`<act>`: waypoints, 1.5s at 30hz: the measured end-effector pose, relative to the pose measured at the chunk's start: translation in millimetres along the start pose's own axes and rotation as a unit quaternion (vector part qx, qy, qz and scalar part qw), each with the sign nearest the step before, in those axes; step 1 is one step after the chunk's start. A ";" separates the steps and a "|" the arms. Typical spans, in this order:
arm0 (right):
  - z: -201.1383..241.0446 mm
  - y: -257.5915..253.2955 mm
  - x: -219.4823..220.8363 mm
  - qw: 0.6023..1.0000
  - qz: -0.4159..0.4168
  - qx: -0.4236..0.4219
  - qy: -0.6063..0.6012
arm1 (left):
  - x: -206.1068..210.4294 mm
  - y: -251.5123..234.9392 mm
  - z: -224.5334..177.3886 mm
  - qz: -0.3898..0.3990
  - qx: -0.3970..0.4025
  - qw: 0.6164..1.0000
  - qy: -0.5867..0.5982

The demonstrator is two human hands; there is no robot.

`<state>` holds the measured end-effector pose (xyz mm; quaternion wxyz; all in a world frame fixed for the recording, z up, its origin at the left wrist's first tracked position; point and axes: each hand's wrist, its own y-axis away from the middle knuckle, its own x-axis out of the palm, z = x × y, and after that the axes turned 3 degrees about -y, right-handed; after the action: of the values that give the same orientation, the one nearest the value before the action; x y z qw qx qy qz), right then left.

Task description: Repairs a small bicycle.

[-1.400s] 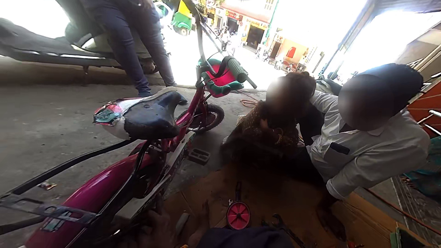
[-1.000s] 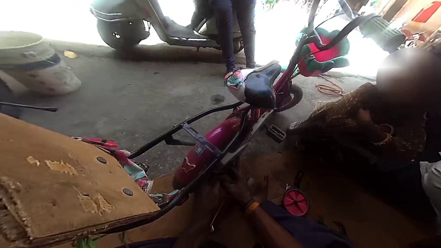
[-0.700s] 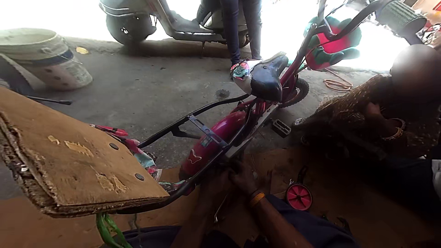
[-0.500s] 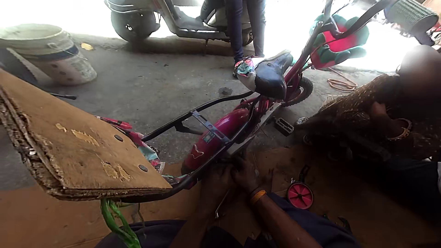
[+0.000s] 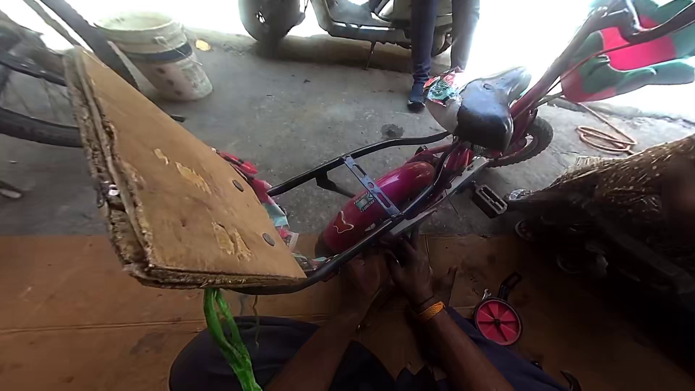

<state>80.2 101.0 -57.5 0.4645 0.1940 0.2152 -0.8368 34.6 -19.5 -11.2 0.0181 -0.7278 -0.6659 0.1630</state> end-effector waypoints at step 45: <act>-49.4 -14.1 -38.3 0.943 0.293 0.083 0.132 | -24.2 -0.9 -0.6 0.140 -0.119 0.976 0.114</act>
<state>93.2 160.9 -75.9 0.6391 0.3952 0.1382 -0.6452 32.5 -43.0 -5.3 -0.0158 -0.8247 -0.5654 -0.0001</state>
